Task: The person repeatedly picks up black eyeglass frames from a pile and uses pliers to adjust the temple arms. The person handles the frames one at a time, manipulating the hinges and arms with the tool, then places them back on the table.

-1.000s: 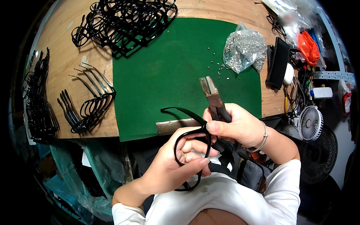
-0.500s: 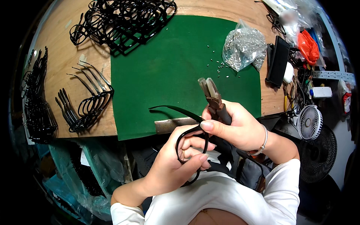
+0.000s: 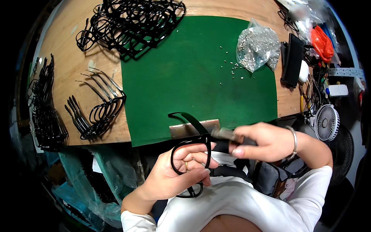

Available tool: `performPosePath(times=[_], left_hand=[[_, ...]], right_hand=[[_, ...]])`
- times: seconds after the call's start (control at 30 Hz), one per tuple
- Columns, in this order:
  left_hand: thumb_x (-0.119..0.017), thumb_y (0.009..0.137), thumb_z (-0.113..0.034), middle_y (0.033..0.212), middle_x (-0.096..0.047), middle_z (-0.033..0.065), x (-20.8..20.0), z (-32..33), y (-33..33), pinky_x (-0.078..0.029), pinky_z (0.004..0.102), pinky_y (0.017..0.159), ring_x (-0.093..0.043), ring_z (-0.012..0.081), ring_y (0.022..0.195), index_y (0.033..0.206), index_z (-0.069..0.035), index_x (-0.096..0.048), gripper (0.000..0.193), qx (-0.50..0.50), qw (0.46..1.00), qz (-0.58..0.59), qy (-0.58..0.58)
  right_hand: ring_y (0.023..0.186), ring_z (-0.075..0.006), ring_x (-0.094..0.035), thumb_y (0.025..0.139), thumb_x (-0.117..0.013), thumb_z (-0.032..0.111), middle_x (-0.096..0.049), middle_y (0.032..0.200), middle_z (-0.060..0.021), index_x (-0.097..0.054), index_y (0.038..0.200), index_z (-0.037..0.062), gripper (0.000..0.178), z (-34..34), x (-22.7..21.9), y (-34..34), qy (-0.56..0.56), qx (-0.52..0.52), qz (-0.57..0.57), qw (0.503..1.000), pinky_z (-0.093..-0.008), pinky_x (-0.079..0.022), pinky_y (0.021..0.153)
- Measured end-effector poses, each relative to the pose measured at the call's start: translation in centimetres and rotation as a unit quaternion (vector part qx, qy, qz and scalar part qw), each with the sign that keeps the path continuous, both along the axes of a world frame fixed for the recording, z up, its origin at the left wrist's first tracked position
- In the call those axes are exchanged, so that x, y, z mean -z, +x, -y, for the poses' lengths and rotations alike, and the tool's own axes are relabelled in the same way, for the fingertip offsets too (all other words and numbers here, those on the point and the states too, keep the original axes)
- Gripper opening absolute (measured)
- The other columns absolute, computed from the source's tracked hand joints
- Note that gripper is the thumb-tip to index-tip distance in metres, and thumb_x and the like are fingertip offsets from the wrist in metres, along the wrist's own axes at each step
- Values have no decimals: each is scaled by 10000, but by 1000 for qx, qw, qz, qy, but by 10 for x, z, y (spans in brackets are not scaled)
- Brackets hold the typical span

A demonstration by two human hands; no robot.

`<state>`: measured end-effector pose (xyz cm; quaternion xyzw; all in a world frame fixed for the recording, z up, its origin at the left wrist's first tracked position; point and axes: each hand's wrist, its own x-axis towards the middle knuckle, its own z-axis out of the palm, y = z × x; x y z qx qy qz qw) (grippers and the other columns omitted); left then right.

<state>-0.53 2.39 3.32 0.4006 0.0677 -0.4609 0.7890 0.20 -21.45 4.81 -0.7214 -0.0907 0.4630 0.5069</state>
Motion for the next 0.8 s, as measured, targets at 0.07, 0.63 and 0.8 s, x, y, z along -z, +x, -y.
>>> performPosePath(times=[0.07,0.63,0.8], left_hand=[[-484,700,171,884,-590,198,0,2,-1,-527,327,608,-608,227,645,1116,92,-424,428,-11,1000,-1,-2],[-474,813,70,1000,-564,137,10,14,-11,-476,257,646,-587,151,695,1191,1,-379,397,2,998,53,24],[-462,810,81,1014,-550,149,4,9,-6,-478,258,666,-589,164,720,1227,-5,-351,439,15,999,39,-2]], right_hand=[[664,-241,-565,866,-465,359,-549,685,-152,-500,982,-42,419,-8,-7,4,-17,-53,-25,998,-338,-436,618],[583,-337,-562,731,-649,273,-552,608,-165,-532,758,-18,315,-14,9,-4,-179,-34,264,947,-372,-457,530],[698,-325,-575,755,-624,333,-577,760,-178,-544,836,-10,362,4,-1,17,-84,-90,134,983,-368,-453,618]])
